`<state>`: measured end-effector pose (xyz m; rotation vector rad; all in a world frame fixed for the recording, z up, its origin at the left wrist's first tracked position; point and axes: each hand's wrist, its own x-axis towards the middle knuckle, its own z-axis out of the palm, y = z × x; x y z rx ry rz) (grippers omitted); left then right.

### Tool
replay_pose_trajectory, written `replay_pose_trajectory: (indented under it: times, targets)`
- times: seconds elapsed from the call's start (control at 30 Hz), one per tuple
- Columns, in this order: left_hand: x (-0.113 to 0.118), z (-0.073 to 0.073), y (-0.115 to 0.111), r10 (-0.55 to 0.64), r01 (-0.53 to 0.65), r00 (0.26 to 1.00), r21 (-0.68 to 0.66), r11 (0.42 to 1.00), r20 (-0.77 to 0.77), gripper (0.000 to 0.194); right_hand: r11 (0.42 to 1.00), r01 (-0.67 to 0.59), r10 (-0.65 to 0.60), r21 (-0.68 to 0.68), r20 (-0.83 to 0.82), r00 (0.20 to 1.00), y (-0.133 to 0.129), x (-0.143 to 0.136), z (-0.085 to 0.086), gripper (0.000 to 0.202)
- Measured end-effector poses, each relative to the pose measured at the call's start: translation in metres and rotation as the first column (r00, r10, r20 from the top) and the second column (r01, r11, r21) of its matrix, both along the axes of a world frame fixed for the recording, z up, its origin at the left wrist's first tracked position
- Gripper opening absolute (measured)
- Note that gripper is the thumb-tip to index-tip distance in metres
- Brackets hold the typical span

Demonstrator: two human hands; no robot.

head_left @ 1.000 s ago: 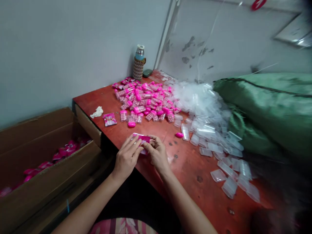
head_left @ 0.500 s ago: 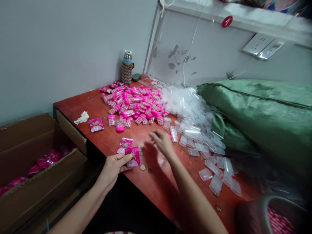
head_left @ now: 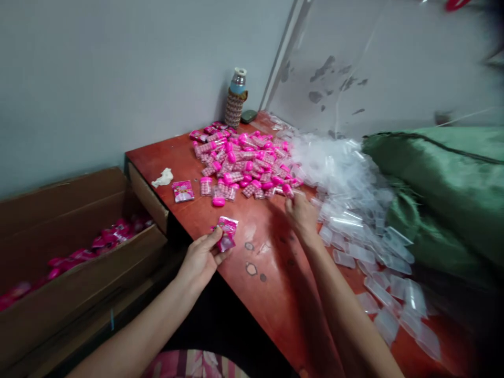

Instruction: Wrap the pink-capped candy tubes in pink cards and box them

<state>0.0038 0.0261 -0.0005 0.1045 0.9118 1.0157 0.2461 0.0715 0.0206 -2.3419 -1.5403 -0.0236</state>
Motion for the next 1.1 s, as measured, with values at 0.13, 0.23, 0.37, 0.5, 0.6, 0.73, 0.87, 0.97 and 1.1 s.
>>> replay_pose_trajectory:
  times: [0.13,0.23,0.37,0.5,0.6,0.73,0.87,0.97,1.1]
  targets:
    - [0.005,-0.001,0.001,0.056,-0.053,0.996,-0.051,0.997,0.071,0.007,0.976,-0.177,0.217,0.130,-0.697,0.683,-0.073,-0.051,0.004,0.035]
    - [0.008,-0.001,-0.001,0.074,-0.070,0.993,-0.042,0.997,0.094,0.009,0.977,-0.200,0.156,0.079,-0.898,0.411,-0.122,-0.099,-0.001,0.031]
    - [0.013,0.002,-0.009,0.060,-0.061,0.993,0.003,0.998,0.101,0.011,0.981,-0.178,0.130,0.073,-0.933,0.335,-0.146,-0.137,-0.010,0.028]
    - [0.018,0.006,-0.018,0.021,-0.033,0.993,0.098,0.995,0.113,0.016,0.986,-0.122,0.146,0.112,-0.940,0.310,-0.144,-0.143,-0.016,0.030]
    - [0.021,0.009,-0.023,0.002,-0.019,0.995,0.179,0.984,0.099,0.020,0.986,-0.115,0.150,0.122,-0.945,0.290,-0.142,-0.141,-0.019,0.030]
    - [0.020,0.012,-0.024,-0.054,0.038,0.997,0.235,0.971,0.060,0.024,0.983,-0.128,0.163,0.135,-0.954,0.250,-0.141,-0.140,-0.021,0.029]
    - [0.019,0.012,-0.024,-0.157,0.148,0.988,0.279,0.949,0.008,0.026,0.984,-0.104,0.171,0.148,-0.945,0.278,-0.140,-0.140,-0.024,0.029]
    - [0.021,0.009,-0.024,-0.235,0.236,0.971,0.264,0.935,-0.037,0.026,0.983,-0.096,0.177,0.154,-0.929,0.325,-0.140,-0.139,-0.027,0.027]
    - [0.022,0.006,-0.023,-0.326,0.335,0.942,0.265,0.904,-0.078,0.027,0.979,-0.103,0.201,0.177,-0.922,0.332,-0.142,-0.137,-0.029,0.025]
